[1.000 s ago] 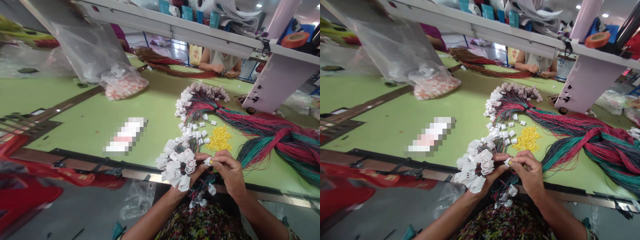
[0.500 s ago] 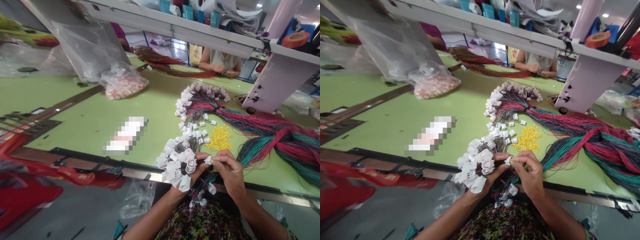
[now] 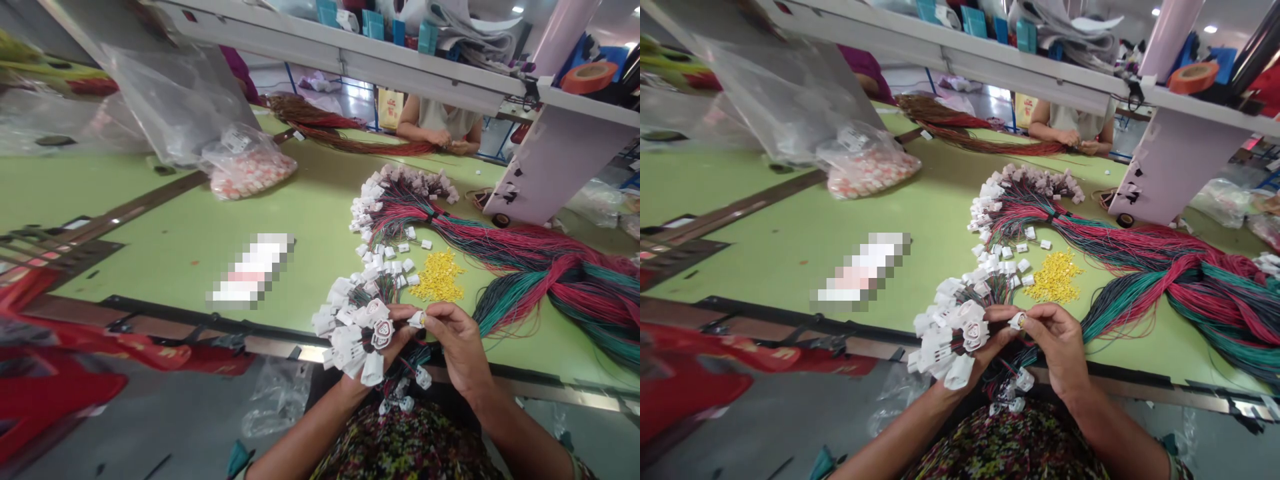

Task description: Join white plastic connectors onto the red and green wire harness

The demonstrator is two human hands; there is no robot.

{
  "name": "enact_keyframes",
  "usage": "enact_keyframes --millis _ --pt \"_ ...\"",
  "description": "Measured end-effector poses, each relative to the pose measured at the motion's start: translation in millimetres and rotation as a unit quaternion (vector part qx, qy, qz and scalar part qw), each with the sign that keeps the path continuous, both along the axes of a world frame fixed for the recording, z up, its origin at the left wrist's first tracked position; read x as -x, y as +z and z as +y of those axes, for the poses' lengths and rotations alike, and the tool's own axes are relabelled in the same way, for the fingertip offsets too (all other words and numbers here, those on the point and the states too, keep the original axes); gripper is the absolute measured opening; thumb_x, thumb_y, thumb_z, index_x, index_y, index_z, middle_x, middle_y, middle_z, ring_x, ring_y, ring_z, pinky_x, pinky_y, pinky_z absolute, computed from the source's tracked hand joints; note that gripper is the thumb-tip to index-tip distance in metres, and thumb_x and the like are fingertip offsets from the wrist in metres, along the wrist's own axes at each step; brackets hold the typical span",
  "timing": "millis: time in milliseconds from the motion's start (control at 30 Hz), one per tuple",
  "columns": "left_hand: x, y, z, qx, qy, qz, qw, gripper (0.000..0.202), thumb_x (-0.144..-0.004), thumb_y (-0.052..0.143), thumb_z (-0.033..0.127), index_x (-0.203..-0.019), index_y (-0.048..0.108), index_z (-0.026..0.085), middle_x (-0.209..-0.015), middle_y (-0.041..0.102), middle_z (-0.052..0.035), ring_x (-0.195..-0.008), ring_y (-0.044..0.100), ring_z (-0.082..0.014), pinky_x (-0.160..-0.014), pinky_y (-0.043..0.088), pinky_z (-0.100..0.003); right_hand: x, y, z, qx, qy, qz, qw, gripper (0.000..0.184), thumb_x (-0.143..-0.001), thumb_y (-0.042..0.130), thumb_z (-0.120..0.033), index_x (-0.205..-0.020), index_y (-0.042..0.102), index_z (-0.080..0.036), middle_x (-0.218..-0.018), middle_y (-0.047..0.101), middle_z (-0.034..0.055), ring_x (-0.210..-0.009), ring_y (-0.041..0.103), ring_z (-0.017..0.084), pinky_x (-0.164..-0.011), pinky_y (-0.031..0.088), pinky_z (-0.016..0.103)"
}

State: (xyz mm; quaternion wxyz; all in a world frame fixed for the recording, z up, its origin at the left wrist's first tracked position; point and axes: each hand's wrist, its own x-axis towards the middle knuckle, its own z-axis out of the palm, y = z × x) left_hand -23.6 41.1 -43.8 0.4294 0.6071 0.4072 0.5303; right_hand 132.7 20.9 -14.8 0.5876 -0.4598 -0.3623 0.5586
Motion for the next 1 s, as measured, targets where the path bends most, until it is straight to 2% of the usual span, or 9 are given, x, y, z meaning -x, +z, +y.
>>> enact_keyframes --millis 233,433,567,667,733,800,867,933,1000 --pt "0.6 -0.1 -1.3 -0.027 0.023 0.025 0.999 0.013 -0.086 0.073 0.027 -0.098 0.078 0.027 -0.102 0.079 -0.0081 -0.098 0.073 -0.0293 -0.093 0.058 -0.047 5.0 -2.8 -0.6 0.005 -0.008 0.02 1.0 0.026 -0.071 0.09 -0.039 -0.082 0.073 -0.023 -0.078 0.072 -0.001 -0.072 0.065 0.014 -0.068 0.053 0.027" --pt "0.8 -6.0 1.4 -0.081 0.023 0.037 0.996 0.013 -0.087 0.072 0.025 -0.099 0.078 0.026 -0.1 0.08 -0.0069 -0.094 0.074 -0.0274 -0.091 0.06 -0.045 6.8 -2.4 -0.5 0.016 -0.026 0.046 0.998 0.028 -0.067 0.093 -0.034 -0.083 0.073 -0.021 -0.075 0.071 -0.002 -0.069 0.063 0.013 -0.063 0.052 0.023" --pt "-2.2 -3.4 4.9 -0.055 0.005 0.02 0.998 0.013 -0.087 0.072 0.03 -0.098 0.079 0.027 -0.098 0.081 -0.0063 -0.091 0.075 -0.0279 -0.087 0.061 -0.045 0.9 0.5 1.5 -0.028 0.029 -0.018 0.999 0.02 -0.079 0.085 -0.035 -0.09 0.075 -0.022 -0.08 0.07 -0.0011 -0.072 0.063 0.012 -0.069 0.054 0.024" --pt "-2.6 4.3 6.9 -0.006 -0.029 -0.014 0.999 0.013 -0.085 0.075 0.033 -0.097 0.08 0.028 -0.096 0.08 -0.0061 -0.09 0.074 -0.0293 -0.089 0.061 -0.047 -8.3 2.8 5.0 -0.092 0.071 -0.114 0.987 0.016 -0.088 0.076 -0.033 -0.102 0.073 -0.025 -0.097 0.069 0.0019 -0.084 0.065 0.015 -0.074 0.055 0.026" --pt "-0.8 9.0 7.9 0.015 -0.046 -0.041 0.998 0.017 -0.082 0.079 0.034 -0.098 0.08 0.027 -0.103 0.079 -0.008 -0.099 0.073 -0.0314 -0.096 0.058 -0.05 -18.4 5.3 6.4 -0.142 0.08 -0.187 0.969 0.013 -0.09 0.072 -0.029 -0.103 0.071 -0.025 -0.105 0.066 0.0035 -0.091 0.065 0.017 -0.078 0.055 0.028" --pt "1.4 11.9 8.7 0.033 -0.044 -0.079 0.995 0.022 -0.083 0.079 0.038 -0.099 0.08 0.024 -0.116 0.075 -0.0106 -0.114 0.067 -0.0327 -0.101 0.055 -0.05 -31.3 9.0 3.7 -0.167 0.096 -0.257 0.947 0.008 -0.094 0.067 -0.025 -0.102 0.069 -0.024 -0.104 0.066 0.0041 -0.09 0.065 0.017 -0.078 0.054 0.028" --pt "2.3 12.7 9.4 0.079 -0.037 -0.132 0.987 0.026 -0.086 0.075 0.043 -0.1 0.079 0.022 -0.123 0.071 -0.0111 -0.113 0.067 -0.0296 -0.096 0.058 -0.043 -44.1 12.5 -5.7 -0.181 0.153 -0.32 0.917 0.01 -0.096 0.062 -0.021 -0.104 0.067 -0.023 -0.099 0.068 0.0041 -0.085 0.065 0.016 -0.077 0.054 0.028" --pt "1.5 11.6 10.1 0.138 -0.036 -0.184 0.973 0.03 -0.088 0.074 0.046 -0.101 0.077 0.02 -0.113 0.072 -0.0088 -0.087 0.07 -0.0196 -0.076 0.06 -0.032 -52.9 13.9 -21.0 -0.209 0.266 -0.377 0.862 0.014 -0.096 0.061 -0.017 -0.106 0.068 -0.023 -0.099 0.069 0.0053 -0.088 0.066 0.017 -0.079 0.054 0.029" --pt "-0.5 9.0 10.5 0.178 -0.048 -0.197 0.963 0.035 -0.088 0.073 0.049 -0.106 0.075 0.019 -0.09 0.072 -0.004 -0.054 0.057 -0.0081 -0.051 0.048 -0.022 -56.2 12.4 -37.8 -0.226 0.377 -0.406 0.801 0.014 -0.095 0.061 -0.016 -0.104 0.071 -0.022 -0.099 0.07 0.0059 -0.089 0.067 0.018 -0.08 0.054 0.029"
